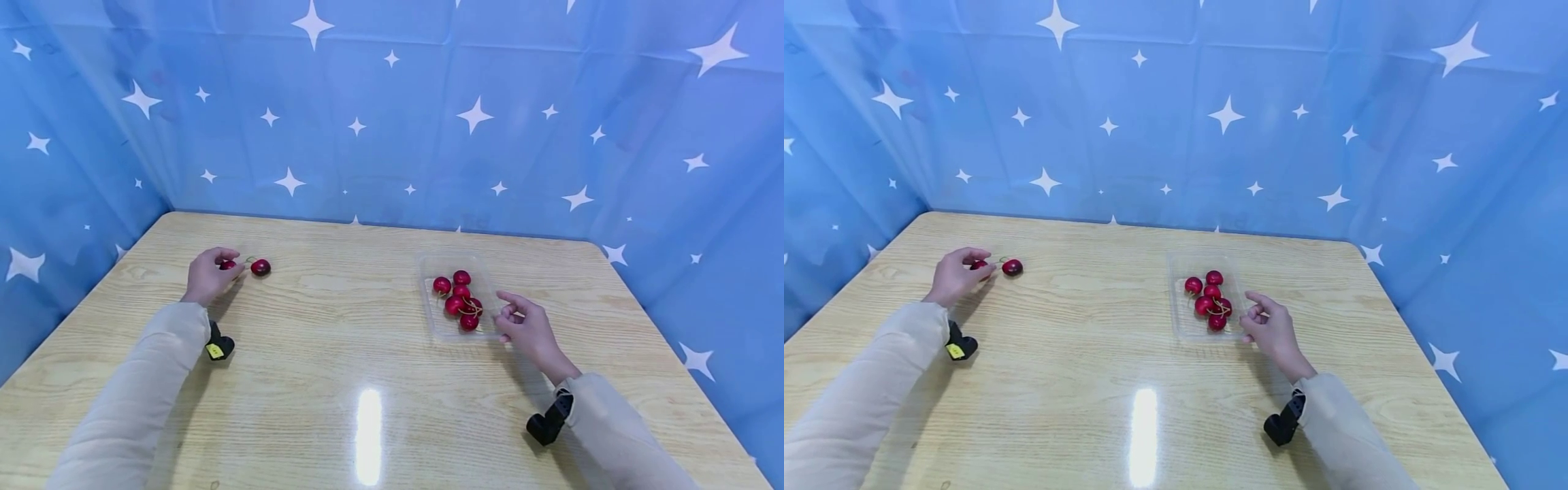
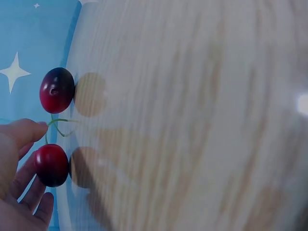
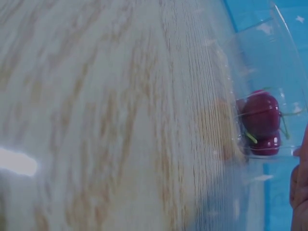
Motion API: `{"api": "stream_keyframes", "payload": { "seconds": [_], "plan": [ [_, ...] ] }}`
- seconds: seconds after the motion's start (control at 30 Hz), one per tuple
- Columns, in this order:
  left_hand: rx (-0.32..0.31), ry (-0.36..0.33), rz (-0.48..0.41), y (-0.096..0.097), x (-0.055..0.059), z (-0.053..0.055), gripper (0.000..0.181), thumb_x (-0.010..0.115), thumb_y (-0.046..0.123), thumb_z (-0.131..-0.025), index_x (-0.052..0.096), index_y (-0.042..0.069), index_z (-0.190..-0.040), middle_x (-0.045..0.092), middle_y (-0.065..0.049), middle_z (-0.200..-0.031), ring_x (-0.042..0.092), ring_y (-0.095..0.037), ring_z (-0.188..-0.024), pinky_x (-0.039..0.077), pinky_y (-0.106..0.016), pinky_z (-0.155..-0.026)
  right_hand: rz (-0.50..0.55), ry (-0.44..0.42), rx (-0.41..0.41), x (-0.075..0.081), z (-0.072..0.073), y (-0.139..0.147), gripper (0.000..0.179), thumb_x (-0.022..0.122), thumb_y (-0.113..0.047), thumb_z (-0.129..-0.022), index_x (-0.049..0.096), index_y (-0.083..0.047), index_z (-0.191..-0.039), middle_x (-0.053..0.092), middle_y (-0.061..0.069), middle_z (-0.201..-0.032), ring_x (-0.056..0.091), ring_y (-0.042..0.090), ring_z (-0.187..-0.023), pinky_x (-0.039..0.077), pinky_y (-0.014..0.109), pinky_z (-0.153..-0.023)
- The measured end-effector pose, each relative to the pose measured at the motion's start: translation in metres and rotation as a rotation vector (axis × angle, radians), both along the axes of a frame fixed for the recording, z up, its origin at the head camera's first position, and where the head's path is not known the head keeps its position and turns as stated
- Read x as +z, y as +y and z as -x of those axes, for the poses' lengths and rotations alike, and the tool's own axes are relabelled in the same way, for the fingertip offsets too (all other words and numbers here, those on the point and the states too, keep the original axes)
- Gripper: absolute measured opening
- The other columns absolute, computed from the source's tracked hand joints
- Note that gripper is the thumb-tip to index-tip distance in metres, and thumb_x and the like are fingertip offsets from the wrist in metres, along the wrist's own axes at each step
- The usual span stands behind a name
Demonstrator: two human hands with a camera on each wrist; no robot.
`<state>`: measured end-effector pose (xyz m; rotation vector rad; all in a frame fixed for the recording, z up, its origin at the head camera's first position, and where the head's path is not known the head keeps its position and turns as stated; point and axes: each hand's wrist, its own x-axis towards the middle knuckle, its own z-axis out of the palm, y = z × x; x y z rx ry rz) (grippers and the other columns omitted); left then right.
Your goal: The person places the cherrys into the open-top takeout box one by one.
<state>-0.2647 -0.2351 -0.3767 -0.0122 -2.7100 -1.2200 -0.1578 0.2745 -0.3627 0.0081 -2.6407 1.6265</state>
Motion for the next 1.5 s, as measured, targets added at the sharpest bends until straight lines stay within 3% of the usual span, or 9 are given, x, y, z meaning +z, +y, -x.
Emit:
{"api": "stream_keyframes", "payload": {
  "seconds": [0.27, 0.73, 0.9, 1.07, 1.5],
  "plan": [
    [-0.021, -0.037, 0.038, 0.0024, -0.0043, 0.0014, 0.031, 0.056, 0.014, -0.086, 0.055, -0.005, -0.11, 0.043, -0.029, -0.119, 0.038, -0.042, -0.111, 0.034, -0.05, -0.089, -0.001, -0.024, -0.005, 0.0003, -0.0004, 0.0004, 0.047, 0.05, 0.004, -0.086, 0.036, 0.006, -0.131, 0.041, 0.01, -0.082, 0.045, 0.004, -0.056, 0.049, 0.025, -0.05],
    [0.013, -0.028, 0.028, 0.0059, -0.0062, 0.0004, 0.029, 0.057, 0.016, -0.085, 0.057, -0.005, -0.106, 0.048, -0.027, -0.116, 0.041, -0.04, -0.111, 0.034, -0.048, -0.09, 0.003, -0.019, -0.01, 0.0026, -0.0017, -0.0014, 0.047, 0.051, 0.004, -0.085, 0.037, 0.006, -0.13, 0.041, 0.011, -0.081, 0.045, 0.004, -0.056, 0.049, 0.024, -0.05],
    [0.036, -0.013, 0.033, 0.0058, -0.006, -0.0017, 0.028, 0.058, 0.018, -0.085, 0.057, -0.005, -0.101, 0.053, -0.025, -0.106, 0.047, -0.037, -0.098, 0.039, -0.044, -0.081, 0.011, -0.016, -0.009, 0.0025, -0.0018, -0.0017, 0.047, 0.051, 0.004, -0.085, 0.037, 0.007, -0.13, 0.041, 0.011, -0.081, 0.045, 0.004, -0.056, 0.049, 0.023, -0.05],
    [0.068, -0.006, 0.045, 0.0038, -0.0074, -0.0021, 0.027, 0.056, 0.024, -0.086, 0.058, -0.002, -0.094, 0.055, -0.018, -0.091, 0.048, -0.028, -0.081, 0.037, -0.029, -0.064, 0.016, -0.017, -0.008, 0.0021, -0.0016, -0.0016, 0.047, 0.051, 0.005, -0.085, 0.037, 0.007, -0.13, 0.041, 0.01, -0.081, 0.045, 0.004, -0.056, 0.049, 0.023, -0.05],
    [0.069, -0.016, 0.034, -0.0001, -0.0038, -0.0031, 0.024, 0.055, 0.019, -0.087, 0.057, -0.003, -0.097, 0.055, -0.017, -0.088, 0.05, -0.027, -0.079, 0.038, -0.023, -0.058, 0.01, -0.014, -0.003, 0.002, -0.0011, -0.0012, 0.047, 0.05, 0.005, -0.085, 0.037, 0.007, -0.13, 0.042, 0.01, -0.081, 0.048, 0.006, -0.058, 0.049, 0.024, -0.049]
  ]
}}
